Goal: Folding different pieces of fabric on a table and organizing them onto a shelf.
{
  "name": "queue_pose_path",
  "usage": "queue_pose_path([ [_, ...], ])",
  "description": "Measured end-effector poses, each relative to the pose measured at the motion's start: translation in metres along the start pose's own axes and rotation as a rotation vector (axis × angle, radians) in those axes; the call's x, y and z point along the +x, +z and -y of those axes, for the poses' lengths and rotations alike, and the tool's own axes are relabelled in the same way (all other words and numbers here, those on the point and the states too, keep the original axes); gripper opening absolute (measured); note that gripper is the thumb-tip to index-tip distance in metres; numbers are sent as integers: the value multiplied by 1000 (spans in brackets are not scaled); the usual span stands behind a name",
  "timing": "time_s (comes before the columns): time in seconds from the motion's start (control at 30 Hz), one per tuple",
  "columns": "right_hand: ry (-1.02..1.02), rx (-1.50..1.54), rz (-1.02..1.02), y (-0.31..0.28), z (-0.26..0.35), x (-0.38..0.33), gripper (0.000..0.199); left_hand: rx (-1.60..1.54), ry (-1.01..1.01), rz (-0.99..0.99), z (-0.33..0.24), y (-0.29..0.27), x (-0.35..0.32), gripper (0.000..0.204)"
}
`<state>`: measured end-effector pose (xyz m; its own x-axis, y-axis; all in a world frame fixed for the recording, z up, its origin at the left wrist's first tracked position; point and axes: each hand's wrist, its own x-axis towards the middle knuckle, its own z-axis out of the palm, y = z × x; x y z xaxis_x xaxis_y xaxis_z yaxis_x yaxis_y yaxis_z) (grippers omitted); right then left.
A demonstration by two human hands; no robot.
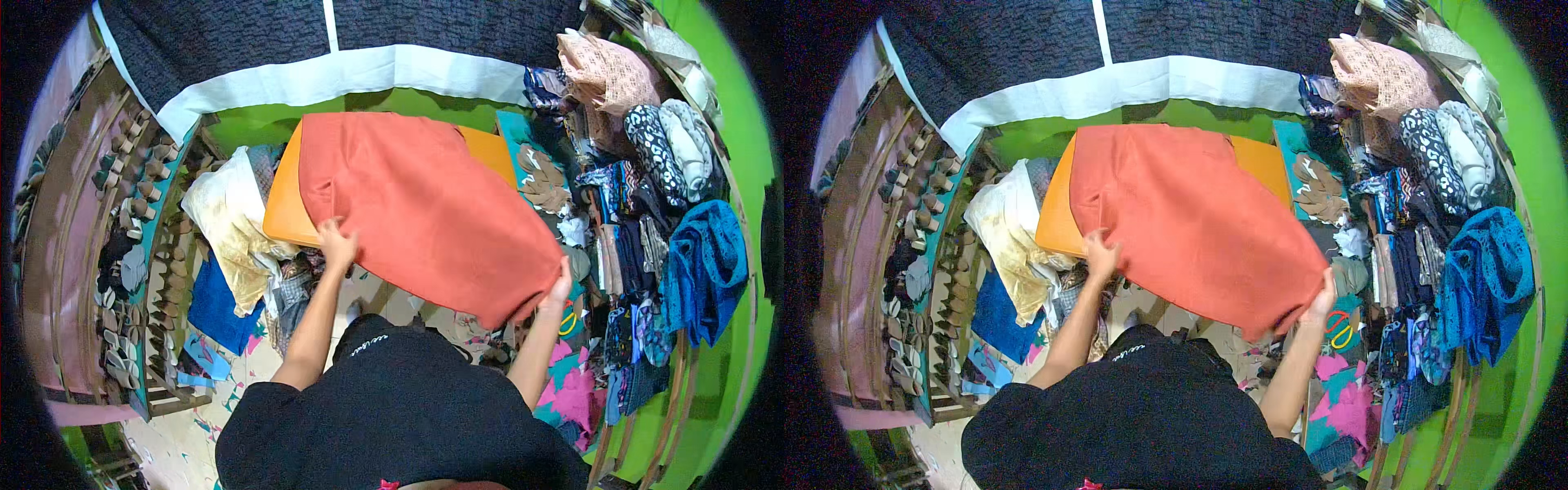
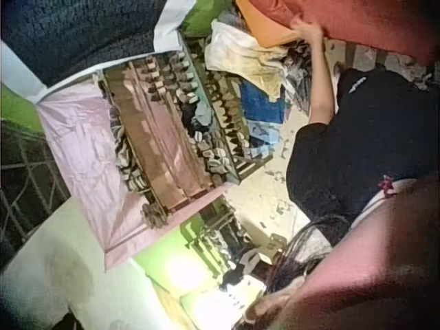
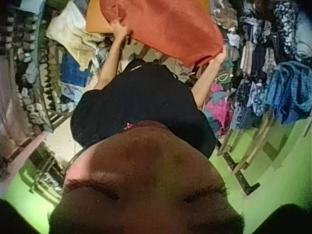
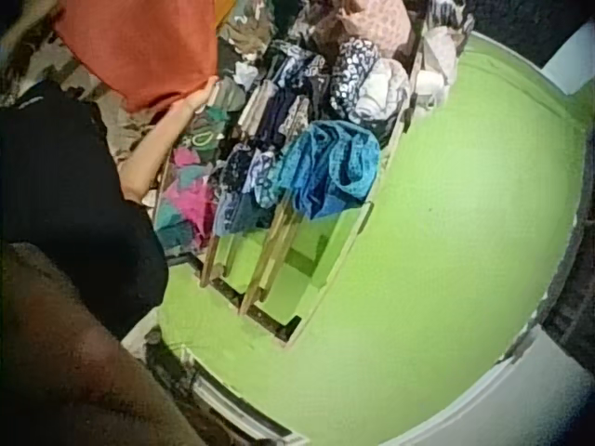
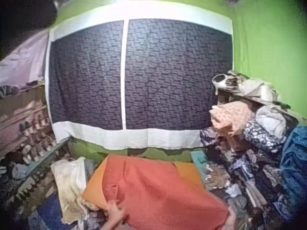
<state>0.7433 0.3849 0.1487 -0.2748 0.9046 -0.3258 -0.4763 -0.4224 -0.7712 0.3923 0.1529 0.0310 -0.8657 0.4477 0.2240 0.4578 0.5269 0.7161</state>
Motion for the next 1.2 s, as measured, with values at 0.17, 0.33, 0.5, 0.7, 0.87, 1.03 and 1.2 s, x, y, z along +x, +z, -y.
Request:
queue_pose_path([
  [0.17,-268,-155,-14,-9,26,11,32,331,-606,-76,26,-12,57,65],
  [0.33,-404,-312,-135,-2,10,42,31,456,-395,170,111,-2,93,56],
  [0.5,-648,-1542,-459,29,-46,44,42,104,-96,231,73,5,84,37],
  [0.7,-714,-1390,536,175,-115,13,42,-83,115,537,-74,-1,14,32],
  [0.87,-615,-1839,708,257,-187,-10,61,-337,475,569,-76,24,-31,21],
  [1.03,-555,-1849,586,231,-234,46,22,-194,425,875,-73,-4,-9,30],
  [1.2,-696,-1718,674,223,-189,19,25,-652,-171,925,-6,-13,44,39],
])
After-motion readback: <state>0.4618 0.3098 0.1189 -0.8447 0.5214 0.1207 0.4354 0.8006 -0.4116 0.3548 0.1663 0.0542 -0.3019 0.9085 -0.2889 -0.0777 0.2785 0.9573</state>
